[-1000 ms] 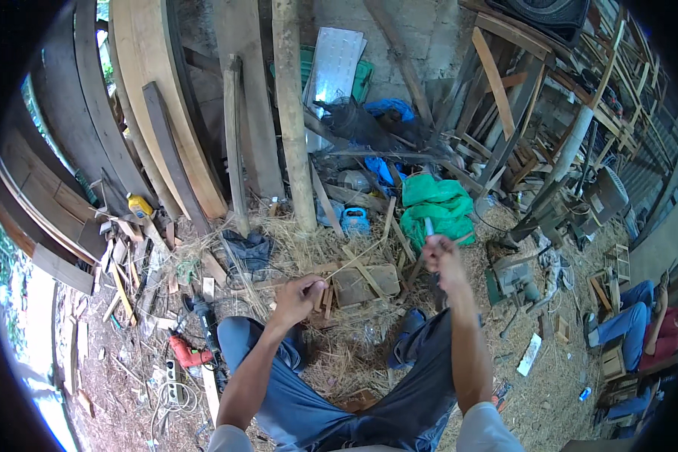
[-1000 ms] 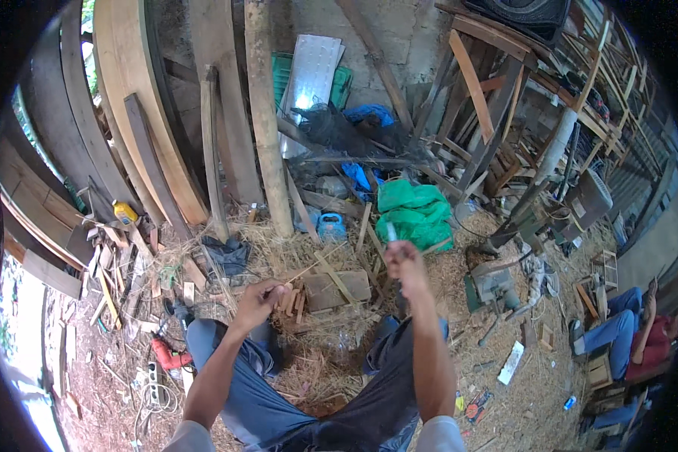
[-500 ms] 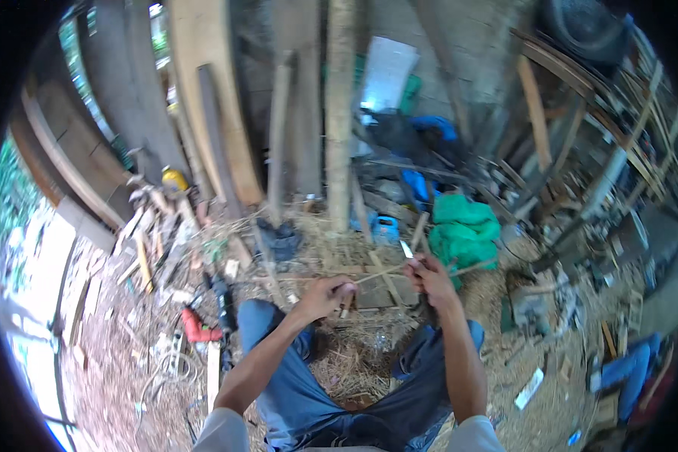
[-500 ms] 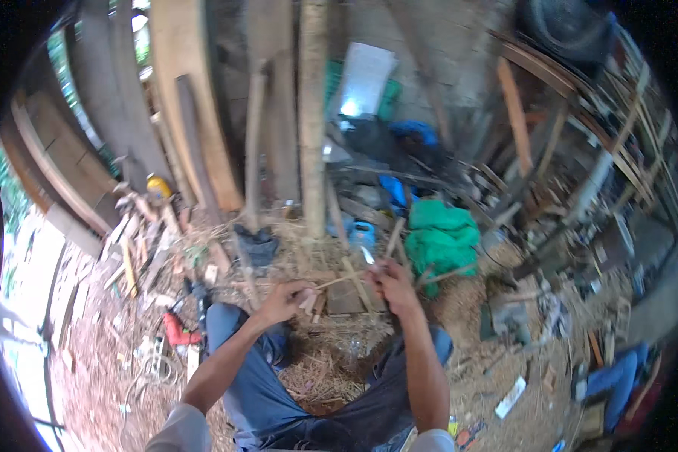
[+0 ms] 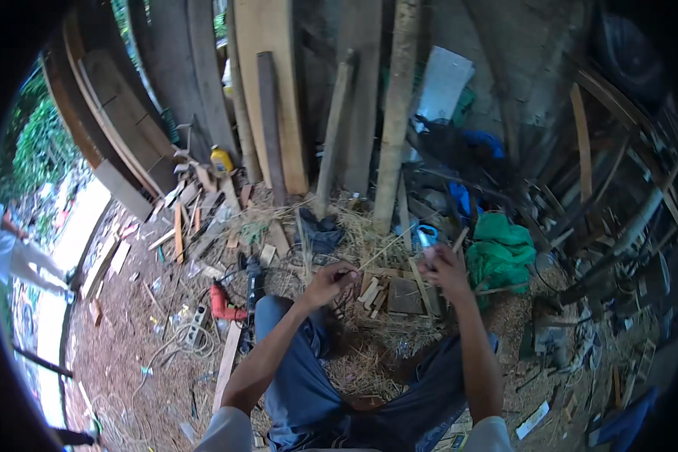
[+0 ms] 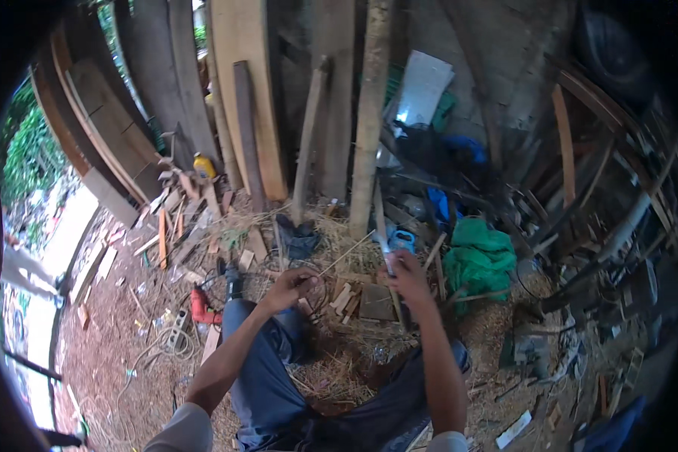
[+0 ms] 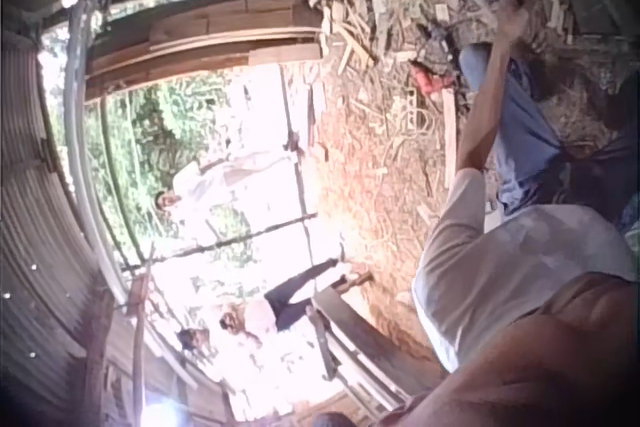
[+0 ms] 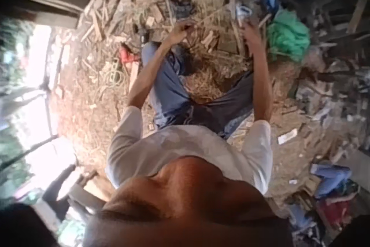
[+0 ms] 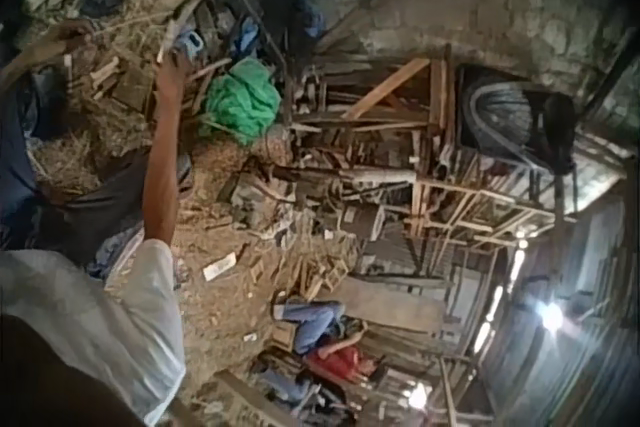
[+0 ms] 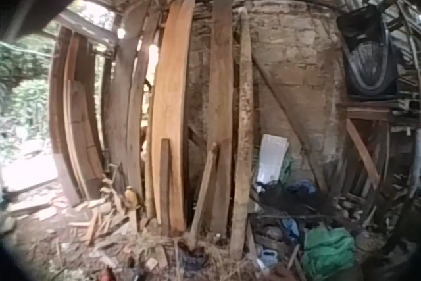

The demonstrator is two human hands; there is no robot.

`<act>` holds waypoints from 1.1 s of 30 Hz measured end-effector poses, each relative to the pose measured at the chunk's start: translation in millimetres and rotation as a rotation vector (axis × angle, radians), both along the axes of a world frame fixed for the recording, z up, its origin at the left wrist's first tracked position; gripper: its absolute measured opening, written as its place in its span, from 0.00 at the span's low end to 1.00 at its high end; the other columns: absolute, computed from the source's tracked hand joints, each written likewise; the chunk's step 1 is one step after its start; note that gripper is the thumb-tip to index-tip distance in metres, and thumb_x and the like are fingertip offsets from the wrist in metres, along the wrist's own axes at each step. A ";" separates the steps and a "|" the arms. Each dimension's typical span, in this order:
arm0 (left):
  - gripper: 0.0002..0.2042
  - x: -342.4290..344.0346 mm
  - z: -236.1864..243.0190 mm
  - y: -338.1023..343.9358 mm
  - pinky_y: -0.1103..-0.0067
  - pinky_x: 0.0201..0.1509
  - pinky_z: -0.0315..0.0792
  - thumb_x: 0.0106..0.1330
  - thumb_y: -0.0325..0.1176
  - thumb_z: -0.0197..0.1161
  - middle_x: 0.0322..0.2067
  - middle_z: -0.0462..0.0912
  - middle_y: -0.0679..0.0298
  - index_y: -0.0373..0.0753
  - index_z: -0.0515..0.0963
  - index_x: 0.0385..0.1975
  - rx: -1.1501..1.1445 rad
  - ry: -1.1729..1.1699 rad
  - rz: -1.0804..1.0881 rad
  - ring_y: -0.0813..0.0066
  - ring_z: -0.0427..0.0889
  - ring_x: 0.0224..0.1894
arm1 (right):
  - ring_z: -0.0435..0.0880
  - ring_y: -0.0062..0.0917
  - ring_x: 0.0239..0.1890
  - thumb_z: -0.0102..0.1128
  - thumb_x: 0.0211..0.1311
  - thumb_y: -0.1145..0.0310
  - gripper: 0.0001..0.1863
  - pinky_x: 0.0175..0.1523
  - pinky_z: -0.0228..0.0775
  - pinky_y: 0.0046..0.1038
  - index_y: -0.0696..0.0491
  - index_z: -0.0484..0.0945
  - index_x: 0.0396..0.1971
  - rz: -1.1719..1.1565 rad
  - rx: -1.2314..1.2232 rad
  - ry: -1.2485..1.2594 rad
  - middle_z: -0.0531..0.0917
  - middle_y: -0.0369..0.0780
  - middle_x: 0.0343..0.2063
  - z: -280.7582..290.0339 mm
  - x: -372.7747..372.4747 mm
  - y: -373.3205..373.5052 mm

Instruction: The person shapes and thins bamboo strips by shaving and scraping them with a knife.

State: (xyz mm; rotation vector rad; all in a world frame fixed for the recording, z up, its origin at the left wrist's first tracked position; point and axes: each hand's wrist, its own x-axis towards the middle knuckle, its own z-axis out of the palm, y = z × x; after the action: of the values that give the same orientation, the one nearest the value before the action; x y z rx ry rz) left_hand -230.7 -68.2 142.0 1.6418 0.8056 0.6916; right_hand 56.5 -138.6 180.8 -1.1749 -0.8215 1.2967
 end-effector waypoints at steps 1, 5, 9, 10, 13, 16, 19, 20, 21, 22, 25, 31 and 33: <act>0.08 0.8 -6.3 4.1 0.81 0.39 0.69 0.67 0.32 0.57 0.34 0.80 0.66 0.35 0.78 0.39 -0.020 0.041 0.006 0.82 0.75 0.36 | 0.64 0.11 0.16 0.50 0.68 0.64 0.06 0.18 0.51 0.16 0.51 0.70 0.35 0.031 0.015 0.072 0.74 0.35 0.21 -0.1 -7.8 4.1; 0.08 21.5 -10.0 10.2 0.81 0.30 0.65 0.67 0.33 0.57 0.24 0.77 0.68 0.36 0.77 0.38 0.059 -0.006 0.008 0.84 0.70 0.26 | 0.62 0.12 0.15 0.48 0.68 0.66 0.09 0.18 0.51 0.17 0.57 0.70 0.39 0.053 0.082 -0.065 0.75 0.37 0.21 -8.9 -12.2 9.5; 0.07 34.4 -1.7 6.9 0.82 0.32 0.66 0.67 0.32 0.56 0.25 0.77 0.68 0.36 0.78 0.38 0.028 -0.064 -0.086 0.85 0.71 0.28 | 0.63 0.11 0.14 0.48 0.68 0.68 0.08 0.18 0.52 0.17 0.57 0.72 0.39 0.002 0.131 -0.056 0.76 0.36 0.21 -3.1 -18.1 6.5; 0.07 36.5 5.9 4.7 0.83 0.33 0.66 0.67 0.32 0.56 0.24 0.76 0.68 0.36 0.77 0.38 -0.023 0.002 -0.111 0.85 0.71 0.29 | 0.63 0.11 0.14 0.48 0.68 0.68 0.08 0.18 0.52 0.17 0.57 0.72 0.39 -0.015 0.118 -0.056 0.76 0.36 0.21 -5.3 -13.9 8.6; 0.07 50.9 7.9 1.6 0.84 0.32 0.65 0.68 0.31 0.55 0.22 0.74 0.69 0.36 0.77 0.38 -0.127 -0.017 -0.188 0.86 0.70 0.28 | 0.63 0.11 0.14 0.52 0.67 0.66 0.08 0.18 0.53 0.16 0.56 0.74 0.34 -0.008 0.087 0.011 0.77 0.35 0.21 -13.6 -5.1 11.3; 0.06 70.5 4.4 1.0 0.85 0.29 0.63 0.68 0.31 0.55 0.21 0.72 0.70 0.36 0.76 0.37 -0.261 -0.117 -0.221 0.86 0.67 0.24 | 0.63 0.11 0.14 0.54 0.66 0.65 0.08 0.18 0.52 0.15 0.56 0.74 0.35 0.008 0.055 0.031 0.77 0.35 0.21 -14.3 -3.7 8.5; 0.05 89.8 8.2 1.0 0.85 0.29 0.63 0.67 0.30 0.55 0.21 0.71 0.73 0.36 0.75 0.36 -0.282 -0.121 -0.149 0.87 0.66 0.25 | 0.63 0.10 0.14 0.54 0.66 0.66 0.08 0.18 0.52 0.15 0.55 0.72 0.38 0.012 0.029 0.034 0.77 0.35 0.21 -11.7 -9.6 1.5; 0.05 93.8 6.5 -1.6 0.85 0.29 0.63 0.67 0.30 0.55 0.21 0.71 0.73 0.36 0.75 0.36 -0.284 -0.123 -0.153 0.87 0.66 0.25 | 0.63 0.10 0.15 0.54 0.66 0.66 0.09 0.19 0.52 0.15 0.55 0.72 0.39 0.034 0.031 0.032 0.77 0.36 0.21 -13.1 -10.5 -2.0; 0.05 96.7 4.9 -5.2 0.83 0.29 0.65 0.66 0.28 0.56 0.22 0.73 0.69 0.35 0.75 0.36 -0.147 -0.115 -0.104 0.82 0.70 0.24 | 0.62 0.10 0.15 0.55 0.65 0.65 0.10 0.18 0.52 0.15 0.54 0.71 0.40 0.052 0.038 0.026 0.77 0.35 0.21 -18.1 -12.2 -2.6; 0.04 99.2 3.6 -9.2 0.80 0.29 0.66 0.65 0.27 0.56 0.22 0.75 0.65 0.34 0.75 0.35 -0.009 -0.106 -0.054 0.77 0.73 0.24 | 0.62 0.10 0.15 0.55 0.65 0.65 0.10 0.18 0.52 0.15 0.54 0.71 0.40 0.050 0.038 0.024 0.77 0.35 0.21 -19.7 -13.5 -3.8; 0.03 98.4 22.6 -33.3 0.73 0.30 0.69 0.63 0.24 0.56 0.26 0.78 0.53 0.33 0.74 0.35 0.464 0.062 0.122 0.59 0.78 0.26 | 0.62 0.10 0.15 0.56 0.65 0.64 0.11 0.18 0.51 0.15 0.55 0.72 0.40 -0.002 -0.036 0.035 0.76 0.34 0.21 -18.6 -16.6 -7.2; 0.04 98.3 27.4 -43.1 0.67 0.31 0.70 0.62 0.22 0.55 0.26 0.76 0.47 0.33 0.72 0.35 0.509 0.070 0.095 0.49 0.78 0.28 | 0.61 0.09 0.14 0.55 0.65 0.64 0.10 0.18 0.51 0.15 0.57 0.75 0.34 -0.041 -0.066 0.031 0.75 0.31 0.20 -16.6 -7.8 -11.4; 0.04 95.5 23.1 -46.7 0.67 0.30 0.70 0.62 0.23 0.55 0.25 0.76 0.47 0.34 0.72 0.35 0.458 0.085 0.075 0.48 0.77 0.27 | 0.61 0.10 0.14 0.56 0.65 0.65 0.10 0.18 0.50 0.16 0.57 0.76 0.29 -0.181 -0.021 -0.027 0.75 0.31 0.19 -22.3 4.1 -9.0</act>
State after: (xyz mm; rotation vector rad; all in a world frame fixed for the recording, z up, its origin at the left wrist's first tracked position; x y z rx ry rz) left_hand -135.1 -114.9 165.1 2.0704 0.8122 0.9133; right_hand 60.6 -147.6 158.5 -1.2556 -0.7051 1.1459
